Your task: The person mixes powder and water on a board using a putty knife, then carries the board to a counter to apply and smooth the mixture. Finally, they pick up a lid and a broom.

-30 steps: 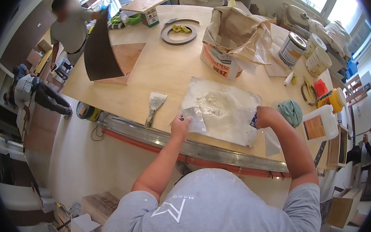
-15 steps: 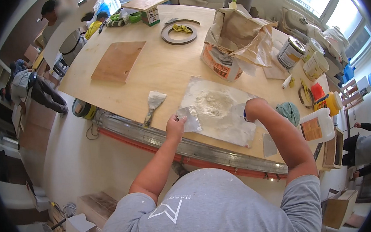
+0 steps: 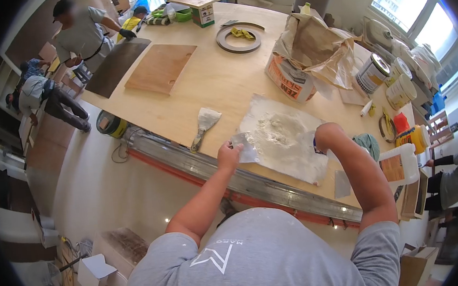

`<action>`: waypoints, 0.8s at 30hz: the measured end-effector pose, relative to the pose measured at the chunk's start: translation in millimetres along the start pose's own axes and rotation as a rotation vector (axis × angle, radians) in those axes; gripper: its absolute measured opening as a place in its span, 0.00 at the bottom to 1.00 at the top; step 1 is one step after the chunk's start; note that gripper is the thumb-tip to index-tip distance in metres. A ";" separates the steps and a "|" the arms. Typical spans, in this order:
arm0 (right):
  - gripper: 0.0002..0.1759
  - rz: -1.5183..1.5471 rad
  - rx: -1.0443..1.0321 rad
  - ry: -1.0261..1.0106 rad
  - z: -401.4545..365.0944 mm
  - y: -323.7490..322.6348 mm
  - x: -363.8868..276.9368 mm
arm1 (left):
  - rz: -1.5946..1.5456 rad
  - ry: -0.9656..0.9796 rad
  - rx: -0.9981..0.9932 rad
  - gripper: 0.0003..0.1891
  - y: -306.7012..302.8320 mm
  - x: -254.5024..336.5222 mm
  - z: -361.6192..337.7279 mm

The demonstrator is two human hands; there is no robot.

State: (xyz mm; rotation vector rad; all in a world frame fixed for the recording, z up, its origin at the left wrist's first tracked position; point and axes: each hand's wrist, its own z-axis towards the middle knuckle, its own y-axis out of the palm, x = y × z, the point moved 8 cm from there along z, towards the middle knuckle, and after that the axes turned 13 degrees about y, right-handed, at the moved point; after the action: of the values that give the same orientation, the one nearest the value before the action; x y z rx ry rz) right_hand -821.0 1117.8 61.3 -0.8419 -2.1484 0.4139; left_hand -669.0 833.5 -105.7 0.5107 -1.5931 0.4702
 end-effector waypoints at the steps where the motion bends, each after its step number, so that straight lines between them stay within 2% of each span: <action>1: 0.17 0.002 0.000 0.004 -4.1 -3.3 -1.0 | 0.005 -0.005 -0.001 0.14 -0.4 -2.5 -0.1; 9: 0.19 0.057 -0.006 0.054 -1.9 -4.7 -1.5 | -0.158 -0.088 0.002 0.11 -1.1 -7.2 -5.6; 12: 0.19 0.025 -0.047 0.069 0.1 -2.1 -1.1 | -0.202 -0.099 0.011 0.13 -2.2 -10.5 -5.8; 18: 0.19 -0.021 -0.105 0.098 4.8 4.2 5.6 | -0.150 -0.071 0.005 0.13 -3.3 -17.3 -1.7; 24: 0.18 0.061 -0.065 0.134 4.6 -5.7 6.7 | -0.193 -0.074 -0.004 0.14 -2.2 -12.9 -4.3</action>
State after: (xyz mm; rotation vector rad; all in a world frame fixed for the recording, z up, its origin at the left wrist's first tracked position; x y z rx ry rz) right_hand -830.2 1118.1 65.0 -0.9468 -2.0254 0.3109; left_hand -663.5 834.8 -118.3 0.6784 -1.5963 0.3046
